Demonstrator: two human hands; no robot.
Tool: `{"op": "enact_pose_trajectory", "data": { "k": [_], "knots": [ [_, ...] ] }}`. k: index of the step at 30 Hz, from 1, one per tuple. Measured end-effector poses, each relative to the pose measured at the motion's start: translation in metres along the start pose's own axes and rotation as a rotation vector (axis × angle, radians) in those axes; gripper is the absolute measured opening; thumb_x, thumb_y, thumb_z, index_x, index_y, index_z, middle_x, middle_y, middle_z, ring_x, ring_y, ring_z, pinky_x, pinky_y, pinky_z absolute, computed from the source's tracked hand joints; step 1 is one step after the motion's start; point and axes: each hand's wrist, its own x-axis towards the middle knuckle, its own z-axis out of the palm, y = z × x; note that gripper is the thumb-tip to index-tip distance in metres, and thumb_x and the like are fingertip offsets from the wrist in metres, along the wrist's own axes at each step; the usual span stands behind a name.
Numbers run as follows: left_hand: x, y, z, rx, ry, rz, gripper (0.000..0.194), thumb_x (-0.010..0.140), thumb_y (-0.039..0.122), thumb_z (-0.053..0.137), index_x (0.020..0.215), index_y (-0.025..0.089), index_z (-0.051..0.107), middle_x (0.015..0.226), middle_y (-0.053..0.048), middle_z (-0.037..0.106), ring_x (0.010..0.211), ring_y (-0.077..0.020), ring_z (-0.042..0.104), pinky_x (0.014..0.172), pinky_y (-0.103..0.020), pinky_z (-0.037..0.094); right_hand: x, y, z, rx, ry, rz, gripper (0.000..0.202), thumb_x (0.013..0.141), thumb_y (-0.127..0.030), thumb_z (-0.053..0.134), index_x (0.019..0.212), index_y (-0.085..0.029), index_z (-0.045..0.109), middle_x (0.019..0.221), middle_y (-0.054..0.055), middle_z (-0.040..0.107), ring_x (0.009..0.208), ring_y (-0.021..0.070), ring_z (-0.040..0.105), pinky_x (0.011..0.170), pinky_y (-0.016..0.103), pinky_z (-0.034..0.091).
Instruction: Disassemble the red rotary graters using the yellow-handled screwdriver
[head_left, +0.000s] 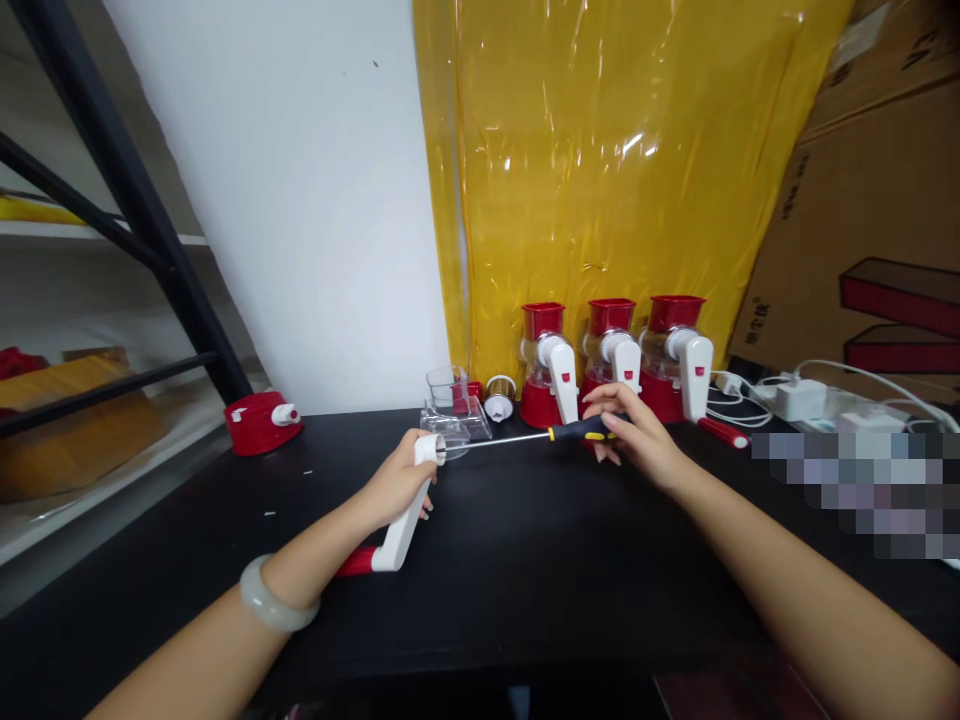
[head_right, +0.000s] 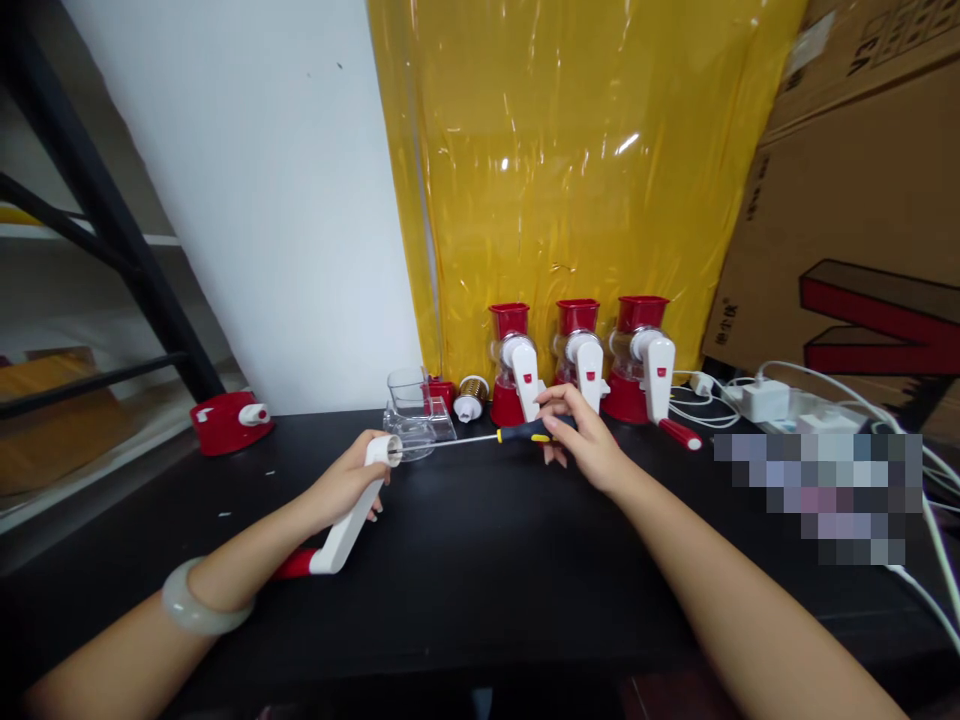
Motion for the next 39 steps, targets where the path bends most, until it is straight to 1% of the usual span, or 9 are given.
{"op": "enact_pose_trajectory", "data": {
  "k": [3,6,18,23,25,28,33,37,39],
  "knots": [
    [0.001,0.000,-0.002,0.006,0.012,-0.005,0.044,0.071,0.016,0.048,0.113,0.022,0.035,0.072,0.004,0.051,0.042,-0.0117,0.055,0.038,-0.024,0.049,-0.001,-0.004,0.002,-0.159,-0.007,0.072,0.042,0.091,-0.060,0.037,0.098,-0.022,0.052,0.061,-0.002,0.055,0.038,0.0106,0.046,0.035,0.023,0.032],
    [0.003,-0.001,-0.004,-0.005,0.014,-0.004,0.043,0.072,0.016,0.047,0.113,0.023,0.035,0.072,0.004,0.051,0.041,-0.0125,0.056,0.038,-0.025,0.049,-0.001,-0.007,0.003,-0.263,0.010,0.069,0.039,0.091,-0.058,0.040,0.089,-0.022,0.053,0.061,-0.003,0.054,0.043,0.0099,0.047,0.042,0.023,0.038],
    [0.002,-0.004,-0.002,-0.044,-0.034,0.021,0.043,0.071,0.017,0.048,0.111,0.025,0.035,0.074,0.005,0.050,0.040,-0.0118,0.055,0.035,-0.025,0.048,0.002,0.002,0.001,0.126,0.054,-0.021,0.044,0.075,-0.044,0.072,0.109,-0.026,0.050,0.097,0.002,0.060,0.067,0.0136,0.057,0.057,0.029,0.050],
    [0.000,0.001,-0.002,-0.056,-0.010,0.019,0.041,0.072,0.016,0.048,0.110,0.024,0.036,0.075,0.005,0.050,0.040,-0.0121,0.056,0.036,-0.026,0.049,0.001,-0.002,-0.001,-0.127,0.073,0.030,0.044,0.091,-0.059,0.041,0.090,-0.019,0.060,0.058,0.000,0.054,0.050,0.0139,0.050,0.047,0.027,0.040],
    [0.000,0.001,-0.003,-0.058,-0.011,0.023,0.041,0.071,0.016,0.048,0.110,0.024,0.036,0.074,0.006,0.049,0.040,-0.0122,0.056,0.036,-0.026,0.048,0.002,-0.003,0.000,-0.198,0.113,0.038,0.044,0.091,-0.058,0.042,0.085,-0.019,0.061,0.054,-0.001,0.049,0.046,0.0124,0.045,0.045,0.027,0.037],
    [0.000,0.000,-0.002,-0.061,-0.020,0.025,0.042,0.071,0.016,0.048,0.110,0.024,0.035,0.074,0.006,0.049,0.040,-0.0123,0.055,0.035,-0.026,0.048,0.003,-0.002,0.001,-0.032,0.145,-0.004,0.033,0.085,-0.053,0.055,0.098,-0.023,0.058,0.069,-0.002,0.053,0.051,0.0117,0.047,0.047,0.026,0.041],
    [0.000,-0.002,-0.002,-0.064,-0.037,0.024,0.041,0.072,0.016,0.047,0.111,0.024,0.035,0.075,0.005,0.051,0.040,-0.0117,0.055,0.036,-0.025,0.048,0.006,0.001,0.003,0.244,0.098,-0.048,0.039,0.073,-0.048,0.067,0.104,-0.026,0.054,0.089,0.001,0.056,0.064,0.0152,0.055,0.053,0.030,0.047],
    [-0.001,-0.001,-0.001,-0.053,-0.043,0.024,0.042,0.072,0.016,0.047,0.111,0.024,0.035,0.075,0.005,0.051,0.041,-0.0118,0.055,0.037,-0.025,0.048,0.004,-0.002,0.002,0.024,0.134,0.048,0.042,0.087,-0.061,0.043,0.087,-0.022,0.058,0.060,-0.001,0.052,0.046,0.0137,0.046,0.044,0.029,0.040],
    [-0.001,0.000,-0.001,-0.050,-0.043,0.017,0.042,0.072,0.016,0.047,0.112,0.024,0.035,0.075,0.005,0.051,0.041,-0.0118,0.055,0.037,-0.025,0.048,0.003,-0.003,0.001,-0.130,0.154,0.081,0.043,0.088,-0.060,0.045,0.081,-0.020,0.059,0.051,-0.002,0.047,0.041,0.0119,0.041,0.042,0.027,0.036]
  ]
}}
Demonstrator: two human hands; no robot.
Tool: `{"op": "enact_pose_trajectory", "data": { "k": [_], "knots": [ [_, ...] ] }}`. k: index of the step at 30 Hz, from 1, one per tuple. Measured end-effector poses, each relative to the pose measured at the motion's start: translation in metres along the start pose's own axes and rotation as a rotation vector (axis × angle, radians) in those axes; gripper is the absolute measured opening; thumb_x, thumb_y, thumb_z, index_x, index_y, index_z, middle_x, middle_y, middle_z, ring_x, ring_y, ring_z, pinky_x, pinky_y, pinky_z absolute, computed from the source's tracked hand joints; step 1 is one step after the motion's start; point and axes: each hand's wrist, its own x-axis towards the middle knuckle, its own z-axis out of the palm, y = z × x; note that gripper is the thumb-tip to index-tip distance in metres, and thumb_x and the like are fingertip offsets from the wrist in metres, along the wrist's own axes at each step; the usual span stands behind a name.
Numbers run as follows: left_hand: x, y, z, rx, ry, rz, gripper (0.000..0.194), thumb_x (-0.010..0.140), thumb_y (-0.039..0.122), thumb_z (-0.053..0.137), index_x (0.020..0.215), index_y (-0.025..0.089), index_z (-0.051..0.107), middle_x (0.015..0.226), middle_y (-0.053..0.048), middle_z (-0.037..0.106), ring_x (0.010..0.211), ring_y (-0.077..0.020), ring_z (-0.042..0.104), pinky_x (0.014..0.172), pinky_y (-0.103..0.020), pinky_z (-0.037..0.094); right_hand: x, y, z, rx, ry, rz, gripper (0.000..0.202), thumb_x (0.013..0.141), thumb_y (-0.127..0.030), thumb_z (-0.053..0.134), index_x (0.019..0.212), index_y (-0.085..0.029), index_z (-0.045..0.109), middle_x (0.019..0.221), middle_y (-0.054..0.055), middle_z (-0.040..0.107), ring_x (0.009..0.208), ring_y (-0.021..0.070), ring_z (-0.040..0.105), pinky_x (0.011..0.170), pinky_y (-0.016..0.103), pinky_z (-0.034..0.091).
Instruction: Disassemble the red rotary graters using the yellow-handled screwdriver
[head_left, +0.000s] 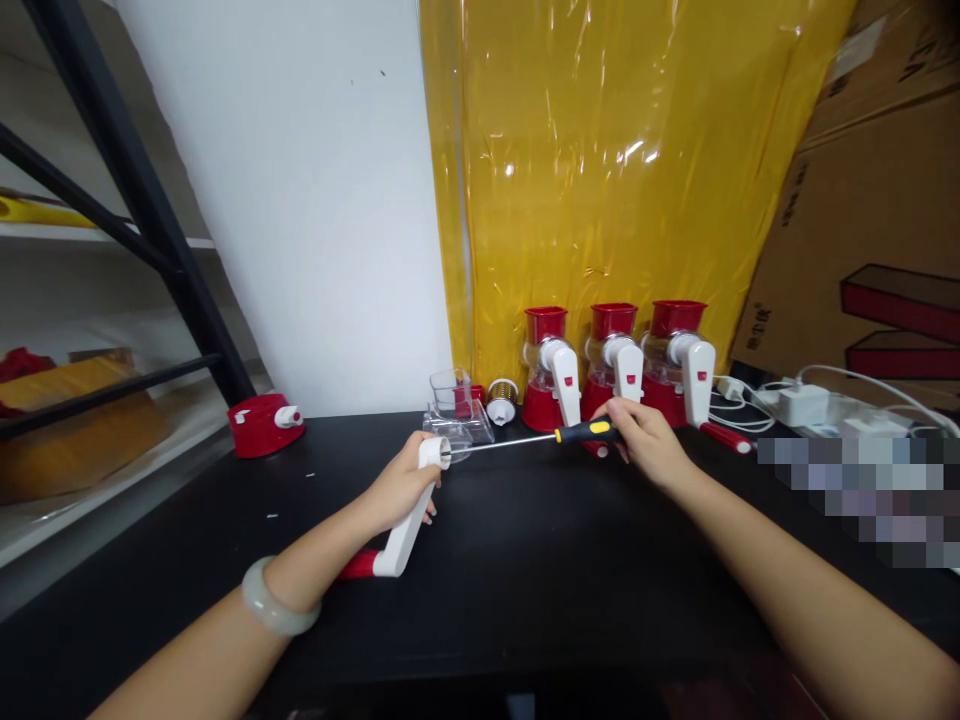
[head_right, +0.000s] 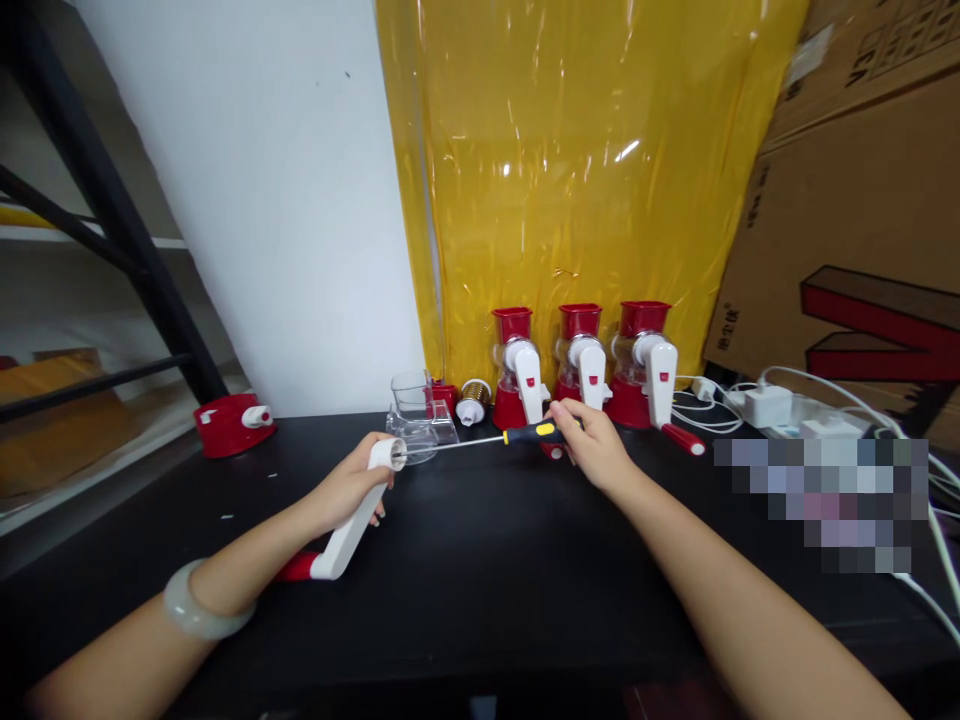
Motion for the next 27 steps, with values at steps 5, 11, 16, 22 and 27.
{"op": "enact_pose_trajectory", "data": {
  "k": [5,11,16,22,27],
  "knots": [
    [0.001,0.000,0.000,0.002,0.006,0.006,0.044,0.071,0.016,0.047,0.112,0.024,0.035,0.075,0.005,0.051,0.041,-0.0120,0.056,0.037,-0.026,0.048,-0.001,0.005,-0.003,0.104,-0.030,-0.186,0.040,0.076,-0.048,0.069,0.106,-0.026,0.055,0.083,0.001,0.055,0.067,0.0148,0.054,0.057,0.028,0.048],
    [0.000,0.000,0.001,-0.005,-0.002,0.001,0.043,0.070,0.016,0.047,0.111,0.023,0.036,0.074,0.005,0.050,0.041,-0.0123,0.056,0.036,-0.026,0.048,0.003,0.010,-0.001,0.049,0.040,-0.185,0.040,0.085,-0.058,0.053,0.106,-0.024,0.055,0.083,0.003,0.055,0.074,0.0178,0.055,0.064,0.031,0.049],
    [0.000,0.000,0.002,-0.004,-0.004,-0.002,0.042,0.070,0.016,0.048,0.110,0.023,0.036,0.074,0.005,0.050,0.041,-0.0122,0.056,0.036,-0.025,0.048,0.003,0.006,-0.003,-0.070,0.067,-0.077,0.035,0.086,-0.056,0.053,0.097,-0.023,0.057,0.072,0.000,0.053,0.065,0.0161,0.053,0.059,0.029,0.044],
    [0.001,0.000,0.000,-0.006,0.002,0.004,0.044,0.070,0.016,0.048,0.112,0.023,0.035,0.075,0.004,0.050,0.041,-0.0128,0.056,0.036,-0.026,0.048,0.002,0.008,0.001,0.217,0.022,-0.263,0.055,0.071,-0.047,0.071,0.117,-0.031,0.045,0.093,0.001,0.051,0.084,0.0181,0.055,0.070,0.031,0.048],
    [0.001,-0.001,0.000,-0.006,0.003,-0.005,0.044,0.070,0.016,0.048,0.112,0.024,0.035,0.075,0.004,0.050,0.041,-0.0128,0.056,0.036,-0.026,0.048,0.001,0.007,0.001,0.066,0.064,-0.192,0.042,0.087,-0.060,0.046,0.111,-0.027,0.050,0.080,0.002,0.054,0.069,0.0178,0.055,0.066,0.034,0.049]
  ]
}}
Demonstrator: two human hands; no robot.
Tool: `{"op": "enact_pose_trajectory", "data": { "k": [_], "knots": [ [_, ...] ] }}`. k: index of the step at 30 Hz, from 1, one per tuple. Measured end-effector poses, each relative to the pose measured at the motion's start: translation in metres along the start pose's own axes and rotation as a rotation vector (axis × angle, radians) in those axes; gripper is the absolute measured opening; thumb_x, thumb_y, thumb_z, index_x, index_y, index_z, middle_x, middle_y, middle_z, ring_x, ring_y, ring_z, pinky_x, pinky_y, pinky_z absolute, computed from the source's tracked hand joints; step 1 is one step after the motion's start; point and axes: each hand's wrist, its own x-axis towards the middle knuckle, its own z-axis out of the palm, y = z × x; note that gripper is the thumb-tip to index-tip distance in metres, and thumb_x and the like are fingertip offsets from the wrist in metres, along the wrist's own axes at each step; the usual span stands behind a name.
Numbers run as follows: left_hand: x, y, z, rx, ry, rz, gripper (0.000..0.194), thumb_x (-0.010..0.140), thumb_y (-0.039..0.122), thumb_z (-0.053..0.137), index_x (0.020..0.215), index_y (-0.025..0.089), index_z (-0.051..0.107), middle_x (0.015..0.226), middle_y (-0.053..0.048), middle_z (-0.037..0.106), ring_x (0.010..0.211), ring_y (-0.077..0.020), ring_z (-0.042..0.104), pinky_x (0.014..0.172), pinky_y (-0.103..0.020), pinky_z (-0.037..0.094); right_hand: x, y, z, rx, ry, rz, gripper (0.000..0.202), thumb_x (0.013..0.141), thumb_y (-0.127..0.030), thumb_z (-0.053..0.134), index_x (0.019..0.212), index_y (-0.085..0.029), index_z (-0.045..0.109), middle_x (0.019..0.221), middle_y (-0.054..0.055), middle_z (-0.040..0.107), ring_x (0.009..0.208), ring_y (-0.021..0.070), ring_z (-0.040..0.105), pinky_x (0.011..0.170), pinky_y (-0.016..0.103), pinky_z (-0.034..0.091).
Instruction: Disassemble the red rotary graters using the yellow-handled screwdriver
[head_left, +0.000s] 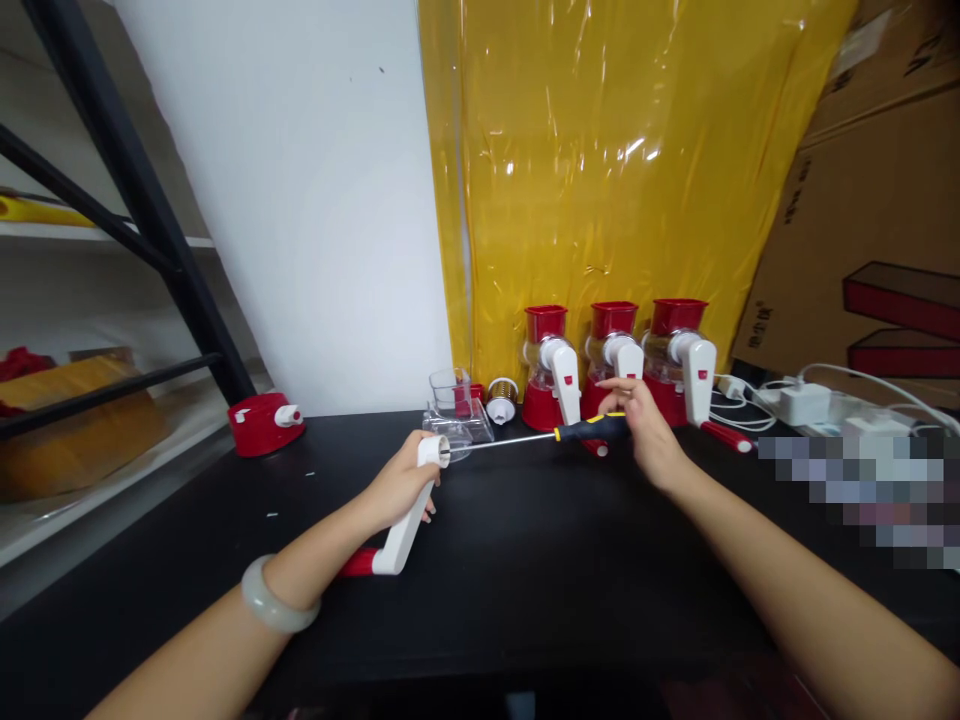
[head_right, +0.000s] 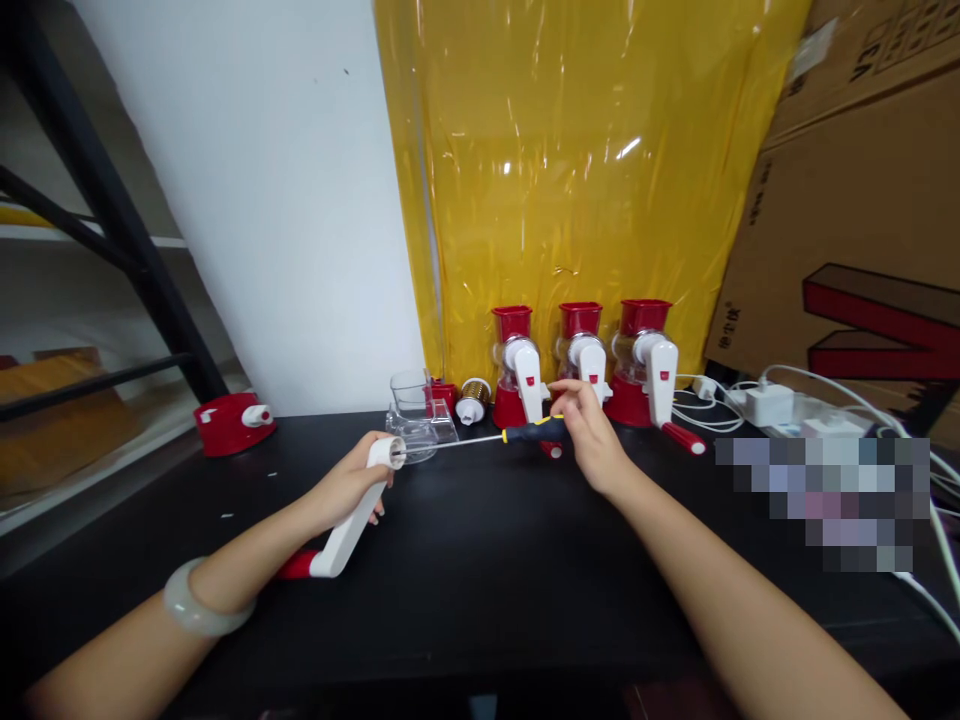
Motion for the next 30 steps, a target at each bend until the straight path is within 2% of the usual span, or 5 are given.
{"op": "enact_pose_trajectory", "data": {
  "k": [3,10,17,24,30],
  "knots": [
    [0.0000,0.0004,0.0004,0.001,0.001,-0.005,0.044,0.071,0.017,0.047,0.112,0.024,0.035,0.075,0.004,0.050,0.041,-0.0123,0.055,0.036,-0.025,0.047,-0.0013,-0.0069,0.0002,-0.115,-0.035,0.129,0.039,0.089,-0.059,0.044,0.103,-0.024,0.054,0.064,-0.002,0.048,0.053,0.0148,0.047,0.056,0.031,0.046],
    [-0.0012,0.0021,0.0005,0.017,0.000,0.000,0.045,0.070,0.017,0.048,0.113,0.023,0.035,0.075,0.005,0.050,0.041,-0.0117,0.055,0.037,-0.024,0.047,-0.0005,-0.0092,0.0016,0.063,-0.018,-0.025,0.050,0.069,-0.048,0.074,0.110,-0.029,0.052,0.096,0.002,0.054,0.084,0.0179,0.056,0.071,0.031,0.049],
    [-0.0008,0.0008,-0.0001,0.018,0.002,0.003,0.045,0.070,0.018,0.049,0.113,0.024,0.036,0.075,0.004,0.051,0.042,-0.0122,0.056,0.037,-0.026,0.048,0.0003,-0.0061,0.0005,-0.090,-0.064,0.154,0.041,0.089,-0.058,0.041,0.086,-0.021,0.059,0.058,0.000,0.049,0.048,0.0140,0.043,0.049,0.030,0.040],
    [-0.0027,0.0046,0.0013,0.002,0.011,0.012,0.044,0.069,0.017,0.048,0.111,0.023,0.035,0.074,0.005,0.050,0.041,-0.0122,0.055,0.036,-0.025,0.047,0.0011,-0.0052,0.0012,0.167,-0.024,-0.024,0.036,0.074,-0.046,0.064,0.104,-0.028,0.054,0.090,0.002,0.056,0.080,0.0185,0.056,0.069,0.032,0.049],
    [-0.0021,0.0028,0.0012,-0.001,0.001,0.022,0.045,0.070,0.017,0.048,0.112,0.024,0.035,0.075,0.004,0.050,0.041,-0.0118,0.055,0.036,-0.025,0.047,0.0010,-0.0064,0.0006,-0.057,-0.062,0.169,0.041,0.088,-0.060,0.042,0.084,-0.022,0.057,0.061,0.000,0.051,0.054,0.0155,0.049,0.054,0.031,0.045]
  ]
}}
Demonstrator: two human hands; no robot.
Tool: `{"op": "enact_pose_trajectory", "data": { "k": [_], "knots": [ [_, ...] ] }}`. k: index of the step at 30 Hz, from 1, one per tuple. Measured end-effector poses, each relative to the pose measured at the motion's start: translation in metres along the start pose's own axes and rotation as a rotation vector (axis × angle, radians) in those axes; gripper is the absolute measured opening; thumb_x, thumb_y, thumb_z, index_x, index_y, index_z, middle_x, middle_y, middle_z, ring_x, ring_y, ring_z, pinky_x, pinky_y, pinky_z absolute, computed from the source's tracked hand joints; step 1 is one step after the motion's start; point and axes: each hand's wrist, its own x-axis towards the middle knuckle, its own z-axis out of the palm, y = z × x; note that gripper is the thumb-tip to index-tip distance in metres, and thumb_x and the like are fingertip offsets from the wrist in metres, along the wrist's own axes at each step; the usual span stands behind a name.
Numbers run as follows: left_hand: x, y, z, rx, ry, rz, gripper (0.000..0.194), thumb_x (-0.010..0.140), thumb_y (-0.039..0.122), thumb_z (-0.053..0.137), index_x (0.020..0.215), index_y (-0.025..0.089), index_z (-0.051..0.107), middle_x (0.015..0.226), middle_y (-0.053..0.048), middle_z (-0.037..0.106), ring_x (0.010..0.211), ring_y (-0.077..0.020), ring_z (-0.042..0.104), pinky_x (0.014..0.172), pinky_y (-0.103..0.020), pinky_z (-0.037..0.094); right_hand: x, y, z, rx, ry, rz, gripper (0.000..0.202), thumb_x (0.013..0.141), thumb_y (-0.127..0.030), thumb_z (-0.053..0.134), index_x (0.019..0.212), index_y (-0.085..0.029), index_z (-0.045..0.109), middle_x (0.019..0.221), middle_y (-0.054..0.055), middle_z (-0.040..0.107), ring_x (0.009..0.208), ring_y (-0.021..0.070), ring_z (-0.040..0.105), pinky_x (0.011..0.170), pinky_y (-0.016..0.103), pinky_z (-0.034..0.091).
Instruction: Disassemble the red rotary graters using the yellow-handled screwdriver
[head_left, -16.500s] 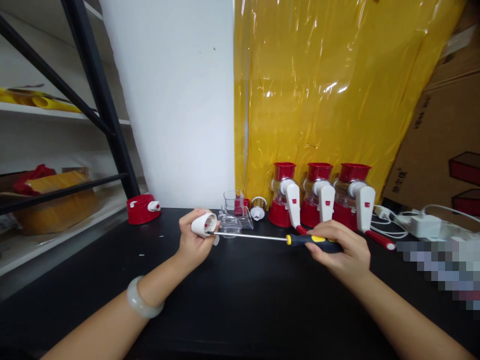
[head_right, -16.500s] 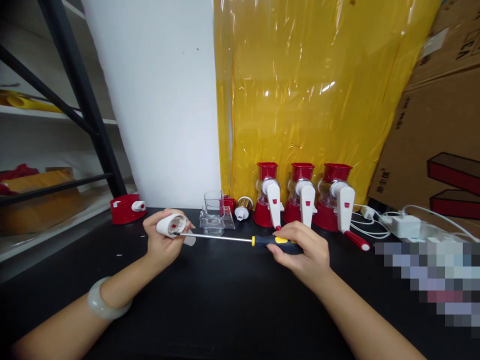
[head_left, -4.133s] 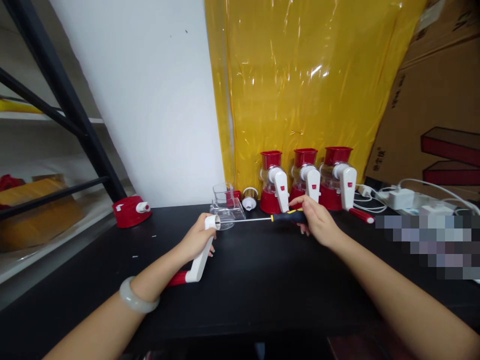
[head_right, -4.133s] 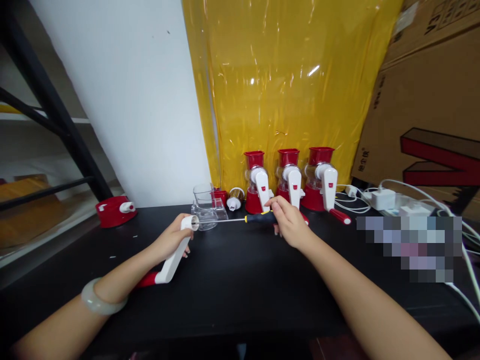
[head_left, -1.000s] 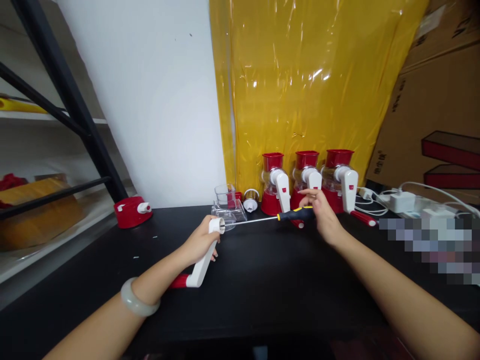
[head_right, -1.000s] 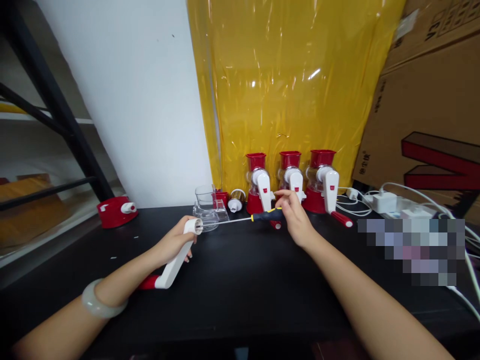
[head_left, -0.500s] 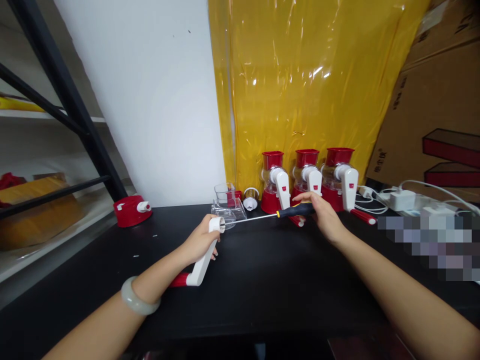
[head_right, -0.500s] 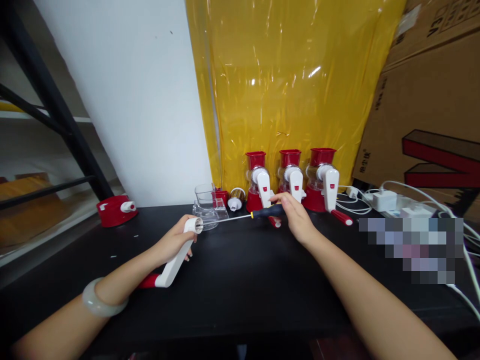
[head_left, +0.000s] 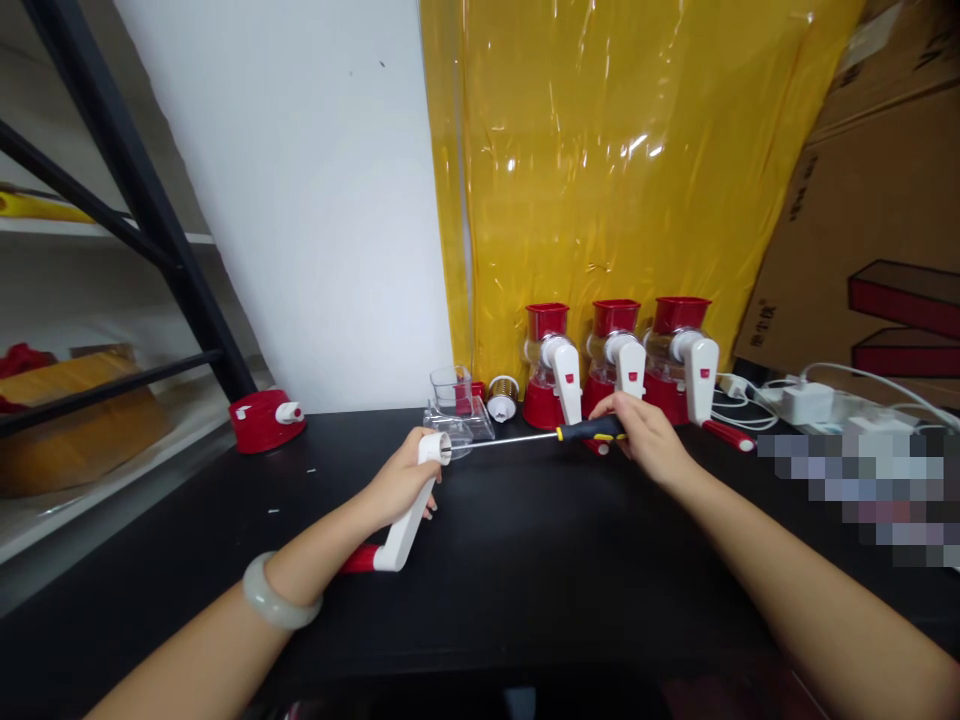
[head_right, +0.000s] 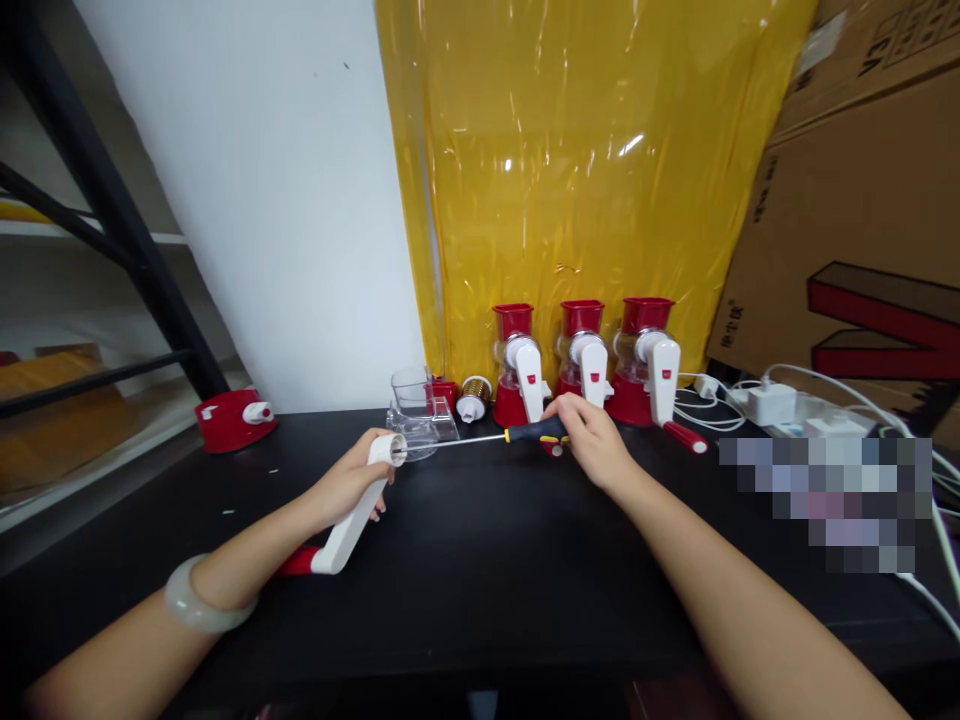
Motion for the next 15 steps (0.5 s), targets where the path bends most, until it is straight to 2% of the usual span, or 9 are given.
{"op": "enact_pose_trajectory", "data": {
  "k": [2,4,6,8,10,12,14,15],
  "knots": [
    [0.0003,0.0001,-0.0003,0.000,0.007,-0.004,0.046,0.069,0.018,0.048,0.113,0.024,0.034,0.076,0.004,0.051,0.041,-0.0115,0.055,0.036,-0.024,0.048,-0.0005,0.0014,-0.0007,-0.038,0.034,-0.021,0.034,0.084,-0.056,0.053,0.088,-0.022,0.058,0.066,-0.001,0.051,0.056,0.0144,0.049,0.055,0.029,0.044],
    [0.0003,0.0008,-0.0004,-0.002,0.013,-0.007,0.045,0.070,0.018,0.048,0.113,0.024,0.034,0.076,0.004,0.051,0.041,-0.0116,0.055,0.036,-0.025,0.048,-0.0009,0.0031,-0.0011,0.023,0.050,-0.115,0.032,0.078,-0.050,0.064,0.098,-0.025,0.057,0.078,0.000,0.054,0.067,0.0154,0.053,0.061,0.029,0.047],
    [-0.0001,0.0014,-0.0001,-0.001,0.013,-0.006,0.046,0.070,0.019,0.048,0.113,0.023,0.034,0.075,0.004,0.051,0.041,-0.0115,0.055,0.037,-0.024,0.048,-0.0009,0.0043,-0.0011,0.104,0.036,-0.192,0.039,0.073,-0.047,0.068,0.105,-0.028,0.054,0.091,0.002,0.055,0.081,0.0179,0.056,0.069,0.031,0.049],
    [-0.0005,0.0016,0.0004,0.002,0.009,-0.002,0.047,0.069,0.019,0.049,0.114,0.023,0.035,0.075,0.004,0.051,0.041,-0.0110,0.055,0.037,-0.024,0.047,-0.0005,0.0048,-0.0007,0.139,0.037,-0.203,0.039,0.075,-0.049,0.066,0.106,-0.028,0.053,0.097,0.004,0.056,0.087,0.0196,0.057,0.072,0.032,0.050],
    [-0.0007,0.0015,0.0008,0.003,0.008,-0.003,0.047,0.069,0.019,0.049,0.114,0.024,0.035,0.075,0.004,0.051,0.041,-0.0106,0.054,0.038,-0.023,0.047,0.0000,0.0046,-0.0003,0.106,0.051,-0.138,0.035,0.082,-0.056,0.055,0.100,-0.026,0.055,0.090,0.004,0.059,0.078,0.0191,0.058,0.066,0.032,0.050],
    [-0.0008,0.0015,0.0010,0.003,0.007,-0.008,0.047,0.069,0.019,0.049,0.114,0.024,0.035,0.075,0.004,0.051,0.041,-0.0107,0.054,0.038,-0.024,0.047,0.0003,0.0038,-0.0001,0.022,0.026,-0.024,0.042,0.088,-0.062,0.042,0.090,-0.023,0.057,0.072,0.003,0.057,0.061,0.0172,0.054,0.056,0.032,0.047],
    [-0.0011,0.0022,0.0009,0.002,0.005,-0.011,0.048,0.068,0.019,0.049,0.114,0.024,0.035,0.075,0.004,0.051,0.041,-0.0110,0.054,0.038,-0.024,0.047,0.0003,0.0028,-0.0001,-0.062,0.024,0.033,0.045,0.087,-0.063,0.042,0.083,-0.021,0.058,0.061,0.001,0.053,0.053,0.0160,0.050,0.052,0.031,0.044],
    [-0.0013,0.0027,0.0007,0.000,0.004,-0.011,0.048,0.068,0.019,0.049,0.114,0.023,0.035,0.075,0.004,0.051,0.041,-0.0112,0.055,0.038,-0.024,0.047,0.0001,0.0023,-0.0001,-0.085,0.045,0.009,0.041,0.085,-0.062,0.048,0.084,-0.021,0.059,0.064,0.001,0.054,0.056,0.0163,0.051,0.055,0.031,0.045]
  ]
}}
